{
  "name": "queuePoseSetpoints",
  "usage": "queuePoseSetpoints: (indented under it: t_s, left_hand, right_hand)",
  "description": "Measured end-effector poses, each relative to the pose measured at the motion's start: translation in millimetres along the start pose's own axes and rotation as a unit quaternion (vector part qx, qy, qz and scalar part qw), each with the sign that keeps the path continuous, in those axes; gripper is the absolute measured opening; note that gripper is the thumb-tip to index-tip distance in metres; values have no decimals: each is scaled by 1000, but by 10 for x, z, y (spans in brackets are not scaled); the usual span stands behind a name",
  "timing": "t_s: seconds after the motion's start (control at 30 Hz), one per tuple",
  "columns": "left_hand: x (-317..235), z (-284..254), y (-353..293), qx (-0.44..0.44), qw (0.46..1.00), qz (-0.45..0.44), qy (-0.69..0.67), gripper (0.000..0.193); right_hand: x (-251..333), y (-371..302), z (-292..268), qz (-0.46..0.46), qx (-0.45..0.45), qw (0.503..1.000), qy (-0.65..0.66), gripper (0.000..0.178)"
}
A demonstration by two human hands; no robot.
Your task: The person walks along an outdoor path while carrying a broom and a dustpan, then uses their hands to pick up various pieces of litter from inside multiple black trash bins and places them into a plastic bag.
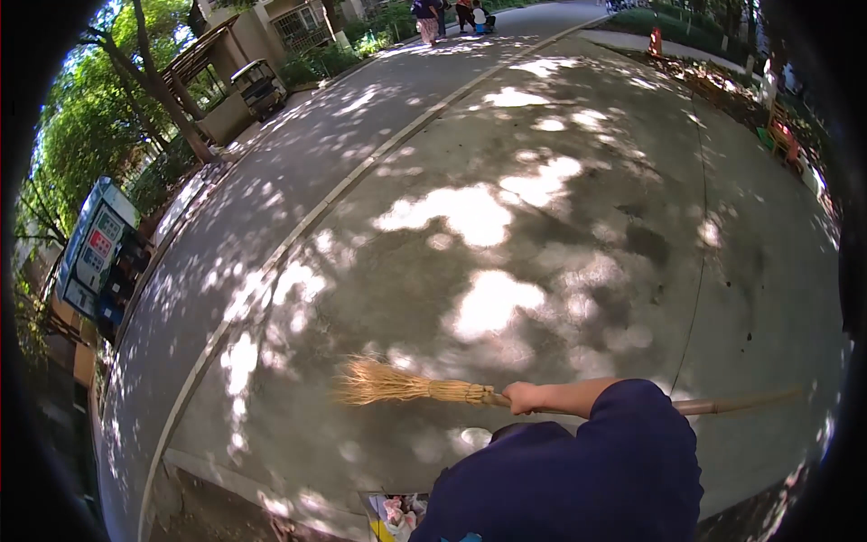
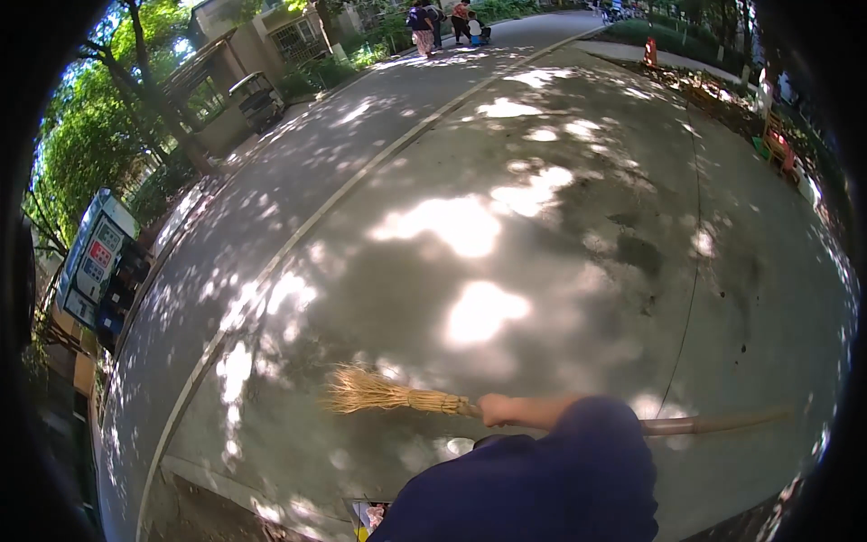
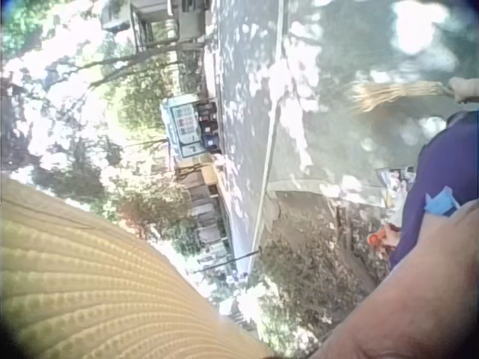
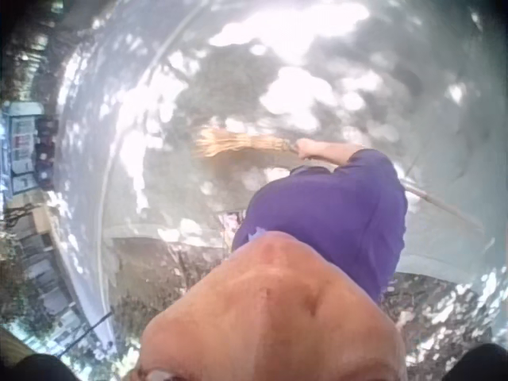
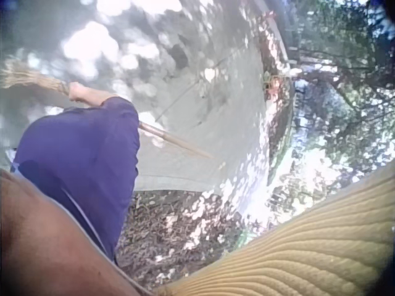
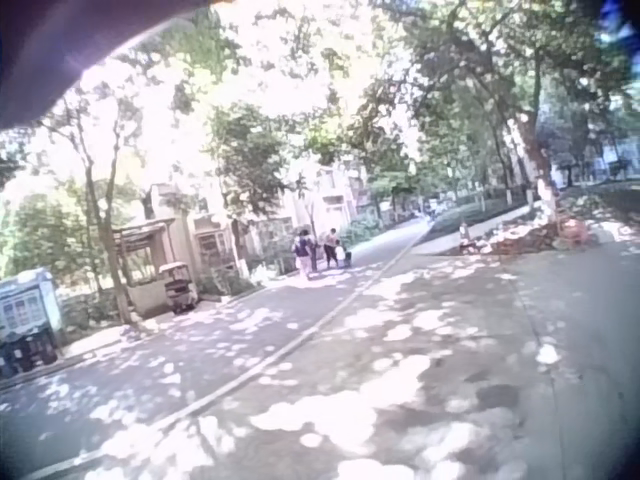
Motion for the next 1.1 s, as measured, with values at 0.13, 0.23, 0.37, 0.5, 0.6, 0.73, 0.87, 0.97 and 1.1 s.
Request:
queuePoseSetpoints:
  t_s: [0.13,0.23,0.37,0.5,0.6,0.73,0.87,0.97,1.1]
  left_hand:
    - [-160,484,980,7,1000,-16,12,31]
    - [-271,721,1646,5,1000,-20,10,32]
    - [-311,1030,2625,2,1000,-22,0,32]
    - [-409,1326,3822,5,1000,-27,-4,33]
    - [-601,1627,4753,8,999,-33,-11,33]
    - [-946,1979,5877,11,999,-47,-17,34]
    - [-1155,2347,6946,11,999,-43,-13,35]
    - [-1247,2693,7758,3,999,-47,-13,35]
    - [-1527,3052,9008,-35,998,-40,-16,36]
  right_hand:
    - [900,767,-345,-49,-7,999,16,22]
    - [1702,1136,-729,-59,-23,998,28,23]
    - [2524,1900,-982,-72,-23,997,8,26]
    - [3343,2768,-1084,-46,-34,998,17,30]
    - [4146,3089,-1290,-54,-18,998,27,27]
    - [5072,3533,-1587,-38,-9,999,12,26]
    - [5728,4253,-1822,-39,-41,998,35,26]
    - [6229,4889,-2024,1,-27,999,21,25]
    - [7145,5895,-2432,23,-7,999,24,19]
Point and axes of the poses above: each hand's wrist, its own y-axis towards the middle knuckle, its own z-axis out of the palm, x = y × z, the point moved 6 cm from there along y, towards the middle knuckle, and after that the axes turned 2 degrees about z, right-handed, at the moved point
